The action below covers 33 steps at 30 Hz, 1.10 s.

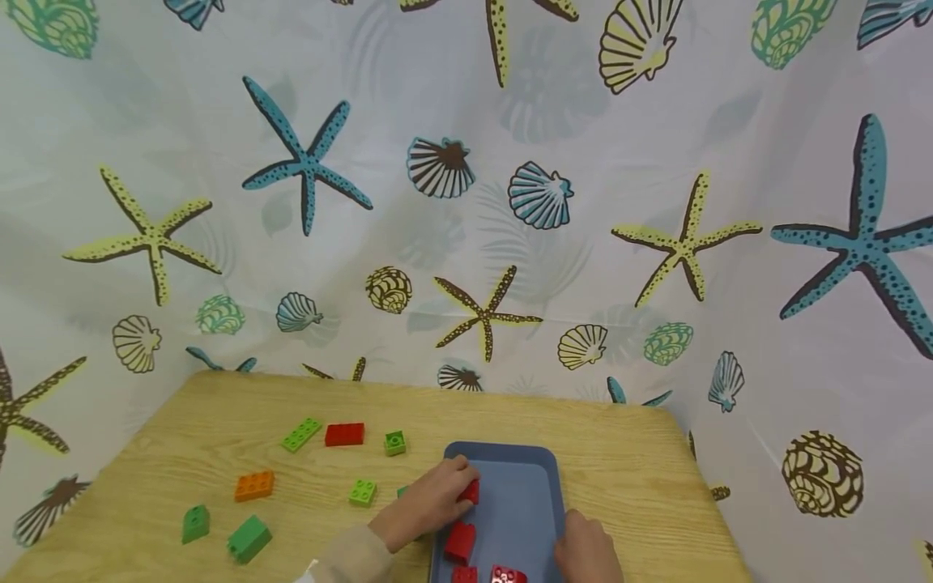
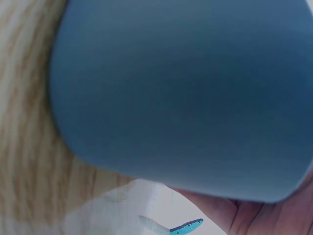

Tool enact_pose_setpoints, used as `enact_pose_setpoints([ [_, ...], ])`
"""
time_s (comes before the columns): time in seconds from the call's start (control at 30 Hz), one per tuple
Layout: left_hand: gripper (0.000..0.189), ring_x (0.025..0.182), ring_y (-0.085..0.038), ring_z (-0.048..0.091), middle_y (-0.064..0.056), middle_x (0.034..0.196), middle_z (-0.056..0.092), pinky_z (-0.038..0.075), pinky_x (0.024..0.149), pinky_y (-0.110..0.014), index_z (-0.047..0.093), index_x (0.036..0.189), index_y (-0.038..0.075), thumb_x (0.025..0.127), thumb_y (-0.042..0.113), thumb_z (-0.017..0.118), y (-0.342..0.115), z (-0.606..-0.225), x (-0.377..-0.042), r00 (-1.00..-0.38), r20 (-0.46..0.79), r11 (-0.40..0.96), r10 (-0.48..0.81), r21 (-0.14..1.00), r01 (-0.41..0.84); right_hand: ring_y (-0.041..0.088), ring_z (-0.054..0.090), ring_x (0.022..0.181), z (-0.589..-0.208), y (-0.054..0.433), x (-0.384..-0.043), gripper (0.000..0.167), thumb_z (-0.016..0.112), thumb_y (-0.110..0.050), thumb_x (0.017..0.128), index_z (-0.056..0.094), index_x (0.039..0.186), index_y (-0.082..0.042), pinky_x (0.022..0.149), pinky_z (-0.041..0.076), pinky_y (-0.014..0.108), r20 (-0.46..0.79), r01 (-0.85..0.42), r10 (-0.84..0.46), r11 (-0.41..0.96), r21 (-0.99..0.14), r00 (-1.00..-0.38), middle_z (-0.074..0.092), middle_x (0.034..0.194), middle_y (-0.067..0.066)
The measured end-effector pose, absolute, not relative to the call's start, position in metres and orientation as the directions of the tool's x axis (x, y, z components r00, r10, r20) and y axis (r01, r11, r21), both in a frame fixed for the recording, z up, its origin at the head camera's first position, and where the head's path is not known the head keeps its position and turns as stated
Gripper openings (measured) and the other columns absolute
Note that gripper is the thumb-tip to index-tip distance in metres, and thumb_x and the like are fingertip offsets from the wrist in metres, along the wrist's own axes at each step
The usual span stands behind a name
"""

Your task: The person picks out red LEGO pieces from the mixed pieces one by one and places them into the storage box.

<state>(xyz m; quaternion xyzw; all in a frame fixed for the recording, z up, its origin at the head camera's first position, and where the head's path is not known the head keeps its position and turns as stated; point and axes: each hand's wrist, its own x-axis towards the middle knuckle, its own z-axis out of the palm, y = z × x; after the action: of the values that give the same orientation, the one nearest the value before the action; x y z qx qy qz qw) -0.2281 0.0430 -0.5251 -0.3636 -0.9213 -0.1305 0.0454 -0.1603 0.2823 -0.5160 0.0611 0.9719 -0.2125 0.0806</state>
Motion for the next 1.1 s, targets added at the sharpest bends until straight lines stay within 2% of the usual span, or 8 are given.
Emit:
enact_pose_setpoints([
  [0.2, 0.025, 0.084, -0.013, 0.055, -0.003, 0.102, 0.064, 0.049, 0.074, -0.022, 0.070, 0.113, 0.008, 0.091, 0.020, 0.073, 0.046, -0.524, -0.229, -0.748, 0.152, 0.715, 0.647, 0.221, 0.663, 0.020, 0.054, 0.060, -0.516, 0.282, -0.160, 0.011, 0.057, 0.004, 0.081, 0.064, 0.088, 0.006, 0.054, 0.046, 0.036, -0.173, 0.144, 0.078, 0.902, -0.407, -0.982, 0.065, 0.070, 0.013],
  [0.23, 0.024, 0.082, -0.012, 0.055, -0.003, 0.101, 0.064, 0.049, 0.073, -0.021, 0.071, 0.111, 0.008, 0.088, 0.016, 0.075, 0.047, -0.512, -0.225, -0.763, 0.119, 0.729, 0.636, 0.233, 0.644, 0.020, 0.054, 0.060, -0.517, 0.282, -0.160, 0.011, 0.057, 0.004, 0.081, 0.064, 0.088, 0.006, 0.054, 0.046, 0.036, -0.173, 0.144, 0.079, 0.903, -0.405, -0.982, 0.065, 0.070, 0.013],
  [0.47, 0.023, 0.086, -0.013, 0.059, -0.002, 0.102, 0.065, 0.050, 0.072, -0.021, 0.072, 0.110, 0.012, 0.088, 0.018, 0.076, 0.051, -0.511, -0.225, -0.778, 0.067, 0.754, 0.625, 0.209, 0.623, 0.020, 0.054, 0.060, -0.518, 0.281, -0.159, 0.011, 0.056, 0.004, 0.081, 0.065, 0.087, 0.006, 0.054, 0.046, 0.035, -0.179, 0.157, 0.091, 0.901, -0.404, -0.980, 0.065, 0.069, 0.012],
  [0.83, 0.008, 0.081, -0.016, 0.061, -0.003, 0.097, 0.067, 0.048, 0.064, -0.023, 0.073, 0.096, 0.014, 0.089, 0.015, 0.075, 0.058, -0.516, -0.226, -0.786, 0.062, 0.771, 0.615, 0.163, 0.616, 0.019, 0.053, 0.059, -0.520, 0.281, -0.158, 0.010, 0.055, 0.004, 0.080, 0.064, 0.084, 0.004, 0.053, 0.045, 0.034, -0.166, 0.156, 0.094, 0.897, -0.414, -0.982, 0.064, 0.068, 0.011],
  [1.1, 0.003, 0.075, -0.014, 0.057, -0.002, 0.089, 0.064, 0.044, 0.059, -0.022, 0.071, 0.089, 0.014, 0.089, 0.010, 0.072, 0.059, -0.517, -0.227, -0.790, 0.061, 0.776, 0.611, 0.154, 0.612, 0.020, 0.052, 0.059, -0.521, 0.281, -0.157, 0.008, 0.056, 0.004, 0.081, 0.063, 0.084, 0.004, 0.053, 0.044, 0.034, -0.153, 0.141, 0.084, 0.902, -0.409, -0.985, 0.063, 0.067, 0.012],
])
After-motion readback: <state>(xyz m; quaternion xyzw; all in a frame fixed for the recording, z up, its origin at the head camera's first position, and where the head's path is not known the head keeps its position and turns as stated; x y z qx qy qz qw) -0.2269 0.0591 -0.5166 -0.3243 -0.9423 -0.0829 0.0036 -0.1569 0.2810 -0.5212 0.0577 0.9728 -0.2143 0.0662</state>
